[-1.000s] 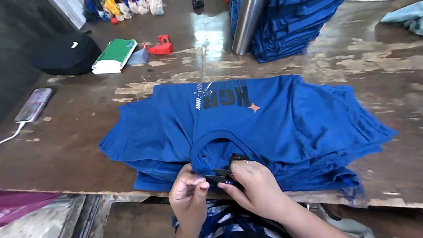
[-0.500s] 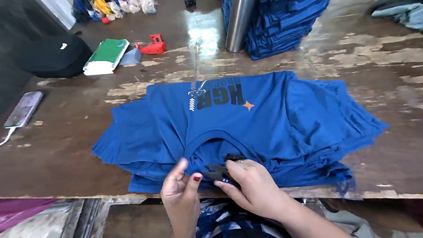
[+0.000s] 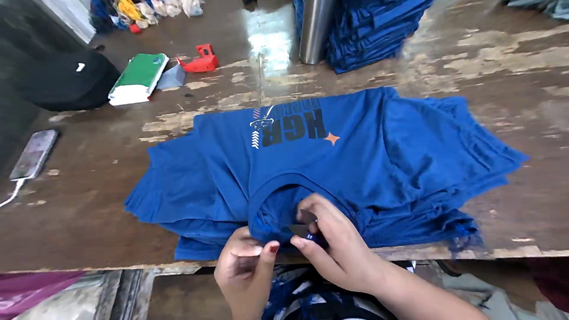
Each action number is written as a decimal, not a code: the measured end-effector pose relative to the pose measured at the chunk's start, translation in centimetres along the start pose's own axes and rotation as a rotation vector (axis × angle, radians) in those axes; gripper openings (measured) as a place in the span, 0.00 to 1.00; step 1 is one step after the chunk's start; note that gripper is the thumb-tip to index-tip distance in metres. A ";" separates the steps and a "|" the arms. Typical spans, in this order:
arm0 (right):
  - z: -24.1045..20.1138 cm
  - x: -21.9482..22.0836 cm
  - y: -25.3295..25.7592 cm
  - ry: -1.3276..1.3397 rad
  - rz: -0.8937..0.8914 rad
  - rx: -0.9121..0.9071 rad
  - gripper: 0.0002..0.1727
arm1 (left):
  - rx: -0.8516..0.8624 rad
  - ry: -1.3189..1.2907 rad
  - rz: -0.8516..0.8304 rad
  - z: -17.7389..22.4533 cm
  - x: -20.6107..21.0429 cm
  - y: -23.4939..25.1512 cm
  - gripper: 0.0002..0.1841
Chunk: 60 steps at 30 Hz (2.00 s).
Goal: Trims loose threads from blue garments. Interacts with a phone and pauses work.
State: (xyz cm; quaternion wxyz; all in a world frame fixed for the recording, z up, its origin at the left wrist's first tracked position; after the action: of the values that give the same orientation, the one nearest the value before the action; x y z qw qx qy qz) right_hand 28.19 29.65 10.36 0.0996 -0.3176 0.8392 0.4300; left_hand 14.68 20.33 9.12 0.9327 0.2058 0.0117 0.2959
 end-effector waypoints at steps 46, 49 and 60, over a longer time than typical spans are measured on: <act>14.7 -24.8 3.0 -0.581 0.198 0.357 0.14 | -0.127 1.257 -0.064 0.3 -5.9 22.3 0.28; 22.8 -22.1 2.5 -0.651 -0.035 0.612 0.18 | -0.355 1.347 -0.123 -8.1 -6.5 24.5 0.29; 9.7 -24.3 3.0 -0.476 0.375 0.039 0.15 | 0.139 0.972 -0.614 -1.3 8.8 6.4 0.32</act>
State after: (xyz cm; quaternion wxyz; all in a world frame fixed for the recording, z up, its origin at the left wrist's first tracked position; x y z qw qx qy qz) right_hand 44.24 49.42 17.08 0.2185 -0.0453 0.8444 0.4870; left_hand 18.25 30.51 11.34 0.8477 0.0941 0.5174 0.0705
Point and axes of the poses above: each hand's wrist, its own y-axis towards the middle knuckle, its own x-axis out of the palm, z = x × y, the point moved 9 cm from there along y, towards the middle knuckle, and after that the axes turned 11 degrees about -x, right-handed, at the moved point
